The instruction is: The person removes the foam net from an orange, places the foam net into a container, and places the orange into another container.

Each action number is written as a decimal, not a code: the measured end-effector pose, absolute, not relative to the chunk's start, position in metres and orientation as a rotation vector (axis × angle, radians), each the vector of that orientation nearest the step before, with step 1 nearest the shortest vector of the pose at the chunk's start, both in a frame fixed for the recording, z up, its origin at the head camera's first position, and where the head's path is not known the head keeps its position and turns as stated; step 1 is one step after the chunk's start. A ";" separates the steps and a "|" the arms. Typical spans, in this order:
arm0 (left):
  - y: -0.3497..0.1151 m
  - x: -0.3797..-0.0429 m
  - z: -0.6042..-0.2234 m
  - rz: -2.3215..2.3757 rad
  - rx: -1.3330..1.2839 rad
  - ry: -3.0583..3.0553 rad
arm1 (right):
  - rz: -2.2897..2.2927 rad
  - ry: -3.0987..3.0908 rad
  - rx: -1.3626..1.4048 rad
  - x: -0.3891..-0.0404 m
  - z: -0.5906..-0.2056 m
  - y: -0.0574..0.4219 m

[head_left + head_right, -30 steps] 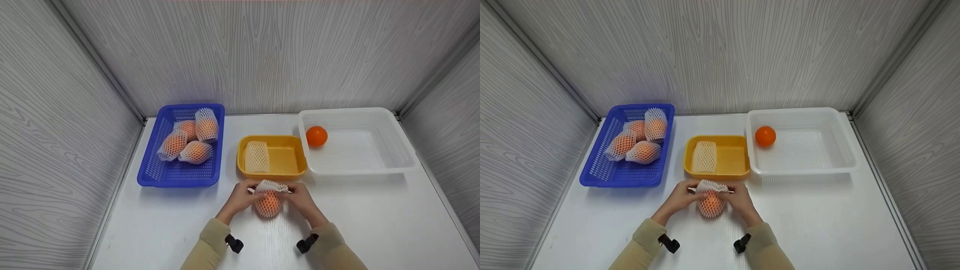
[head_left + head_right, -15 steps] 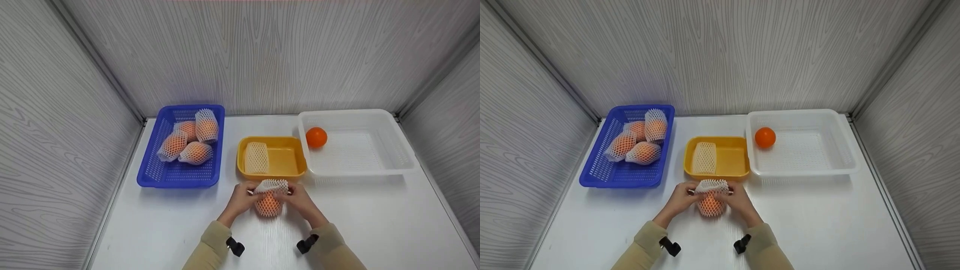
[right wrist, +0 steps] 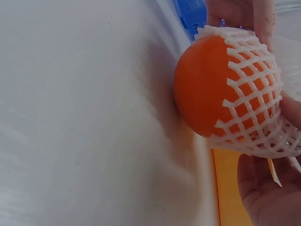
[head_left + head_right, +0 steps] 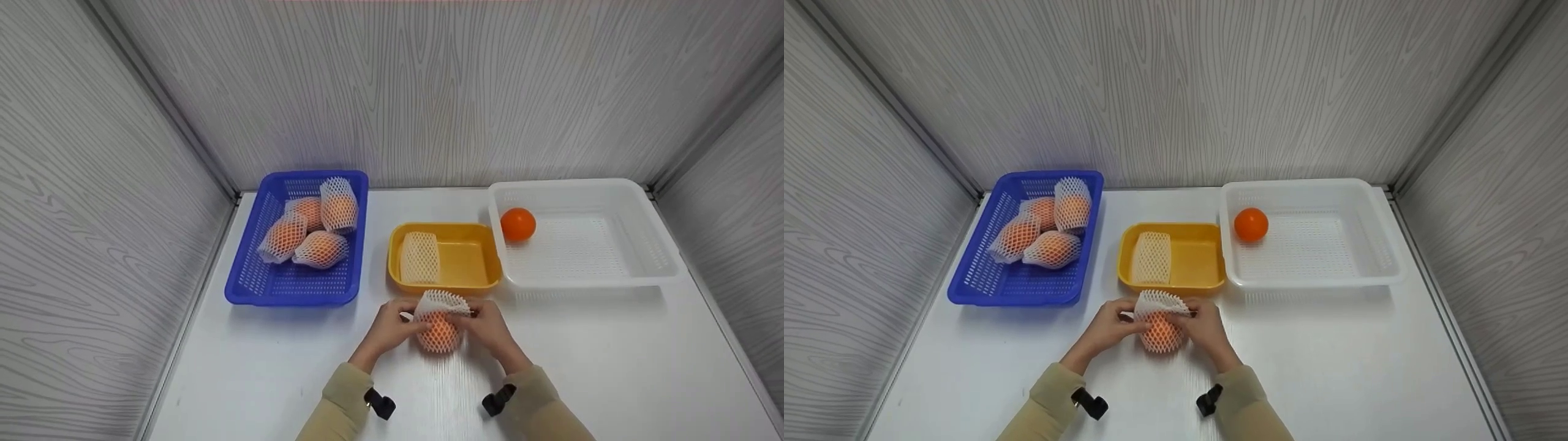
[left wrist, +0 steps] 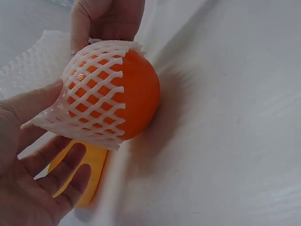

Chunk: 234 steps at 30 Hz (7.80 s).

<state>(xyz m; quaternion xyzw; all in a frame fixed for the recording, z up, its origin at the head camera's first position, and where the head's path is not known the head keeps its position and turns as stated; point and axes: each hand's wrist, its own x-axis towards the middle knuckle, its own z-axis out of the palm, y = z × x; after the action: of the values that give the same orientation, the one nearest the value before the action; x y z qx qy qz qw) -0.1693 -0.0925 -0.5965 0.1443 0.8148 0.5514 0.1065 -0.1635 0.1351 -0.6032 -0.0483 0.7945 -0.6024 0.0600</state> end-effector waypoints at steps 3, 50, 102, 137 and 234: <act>-0.091 -0.169 -0.598 1.643 0.419 2.407 | -1.823 2.424 -0.116 -0.164 -0.602 0.132; -0.077 -0.172 -0.597 1.716 0.252 2.418 | -1.685 2.208 -0.198 -0.151 -0.616 0.141; -0.032 -0.264 -0.559 1.688 -0.091 2.514 | -1.691 2.214 -0.093 -0.134 -0.620 0.176; -0.028 -0.256 -0.574 1.487 0.479 2.514 | -1.711 2.212 0.006 -0.125 -0.585 0.166; 0.049 -0.202 -0.558 0.454 1.066 2.887 | -2.000 2.203 0.533 -0.284 -0.485 0.326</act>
<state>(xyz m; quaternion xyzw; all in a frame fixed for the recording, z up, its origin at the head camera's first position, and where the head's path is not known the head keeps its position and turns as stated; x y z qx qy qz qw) -0.2023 0.0494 -0.5582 0.3426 0.9280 0.1459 0.0155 -0.2841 0.3264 -0.4846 0.1759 0.7275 -0.6605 0.0592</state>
